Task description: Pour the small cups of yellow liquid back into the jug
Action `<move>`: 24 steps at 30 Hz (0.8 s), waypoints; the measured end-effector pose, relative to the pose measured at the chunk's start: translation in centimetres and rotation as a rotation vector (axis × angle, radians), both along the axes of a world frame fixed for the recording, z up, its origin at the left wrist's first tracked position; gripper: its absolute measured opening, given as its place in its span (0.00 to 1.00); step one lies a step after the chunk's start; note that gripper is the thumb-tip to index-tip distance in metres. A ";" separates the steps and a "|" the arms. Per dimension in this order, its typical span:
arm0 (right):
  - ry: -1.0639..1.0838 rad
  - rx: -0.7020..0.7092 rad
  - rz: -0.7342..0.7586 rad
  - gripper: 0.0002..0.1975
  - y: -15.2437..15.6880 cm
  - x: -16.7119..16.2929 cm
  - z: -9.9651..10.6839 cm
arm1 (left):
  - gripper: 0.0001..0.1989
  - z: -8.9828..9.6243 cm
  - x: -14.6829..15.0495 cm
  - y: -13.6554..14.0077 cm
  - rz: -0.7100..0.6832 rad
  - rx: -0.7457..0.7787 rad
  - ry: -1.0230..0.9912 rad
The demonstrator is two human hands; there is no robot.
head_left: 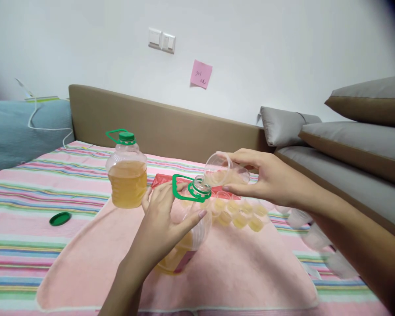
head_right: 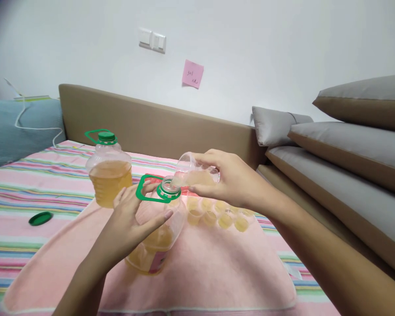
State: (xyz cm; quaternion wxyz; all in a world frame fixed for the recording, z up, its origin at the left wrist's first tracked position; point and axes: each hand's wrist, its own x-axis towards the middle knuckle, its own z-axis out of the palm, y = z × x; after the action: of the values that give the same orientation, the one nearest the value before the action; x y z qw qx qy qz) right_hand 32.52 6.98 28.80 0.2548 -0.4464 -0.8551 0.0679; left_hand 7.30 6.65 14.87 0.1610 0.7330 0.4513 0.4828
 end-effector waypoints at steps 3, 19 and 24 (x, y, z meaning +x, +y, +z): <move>-0.025 0.004 0.018 0.27 0.1 0.1 0.1 | 0.26 -0.1 0.0 0.0 0.002 0.002 -0.005; -0.101 0.006 0.024 0.30 0.1 -0.1 0.7 | 0.26 0.0 0.0 0.0 0.002 -0.013 -0.008; -0.103 0.001 0.027 0.27 0.0 -0.4 1.1 | 0.27 -0.1 0.0 0.1 0.008 -0.014 -0.009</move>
State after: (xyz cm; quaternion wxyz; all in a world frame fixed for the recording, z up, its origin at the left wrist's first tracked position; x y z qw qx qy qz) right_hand 32.14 6.93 29.89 0.2097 -0.4374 -0.8732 0.0477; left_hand 7.26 6.77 14.78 0.1662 0.7277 0.4569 0.4837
